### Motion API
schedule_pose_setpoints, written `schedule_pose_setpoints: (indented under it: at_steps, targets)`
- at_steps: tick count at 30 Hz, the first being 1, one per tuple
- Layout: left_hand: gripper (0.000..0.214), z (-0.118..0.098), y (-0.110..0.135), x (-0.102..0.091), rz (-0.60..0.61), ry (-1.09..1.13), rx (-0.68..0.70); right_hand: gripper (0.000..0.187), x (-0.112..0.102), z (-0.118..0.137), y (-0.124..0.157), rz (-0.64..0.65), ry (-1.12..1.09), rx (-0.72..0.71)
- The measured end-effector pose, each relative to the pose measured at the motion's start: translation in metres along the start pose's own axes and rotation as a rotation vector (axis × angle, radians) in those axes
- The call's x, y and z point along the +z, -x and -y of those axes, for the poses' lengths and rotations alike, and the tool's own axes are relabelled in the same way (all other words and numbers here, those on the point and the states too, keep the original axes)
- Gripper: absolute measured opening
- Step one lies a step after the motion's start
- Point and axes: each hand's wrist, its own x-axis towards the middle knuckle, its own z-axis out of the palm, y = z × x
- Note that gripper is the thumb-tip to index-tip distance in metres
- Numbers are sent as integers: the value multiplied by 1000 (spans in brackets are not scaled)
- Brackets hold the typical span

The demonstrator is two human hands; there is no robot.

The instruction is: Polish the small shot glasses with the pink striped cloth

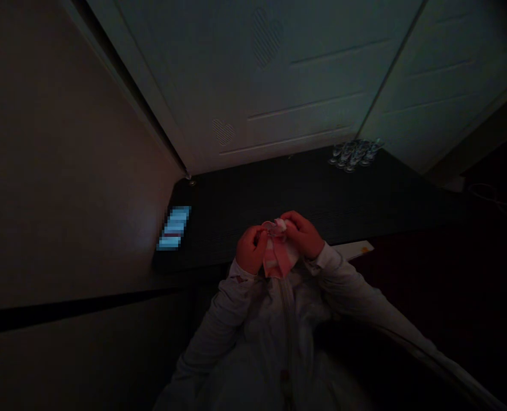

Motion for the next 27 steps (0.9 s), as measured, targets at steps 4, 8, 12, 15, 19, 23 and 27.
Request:
schedule_pose_setpoints:
  at_steps: [4, 8, 12, 15, 19, 23, 27]
  targets:
    - [18, 0, 0, 0, 0, 16, 2, 17, 0, -1, -1, 10, 3, 0]
    - [18, -1, 0, 0, 4, 14, 5, 17, 0, 0, -1, 15, -11, 8]
    - [19, -1, 0, 0, 5, 20, -5, 16, 0, 1, -1, 15, -13, 12]
    - [19, -1, 0, 0, 9, 25, -10, 15, -1, 1, -1, 6, 1, 1]
    - [19, 0, 0, 0, 6, 12, -2, 16, -1, 2, 0, 11, 2, 13]
    - [19, 0, 0, 0, 1, 0, 7, 18, -1, 3, 0, 8, 1, 27]
    - [19, -1, 0, 0, -5, -6, 19, 18, 0, 2, -1, -3, 5, 9]
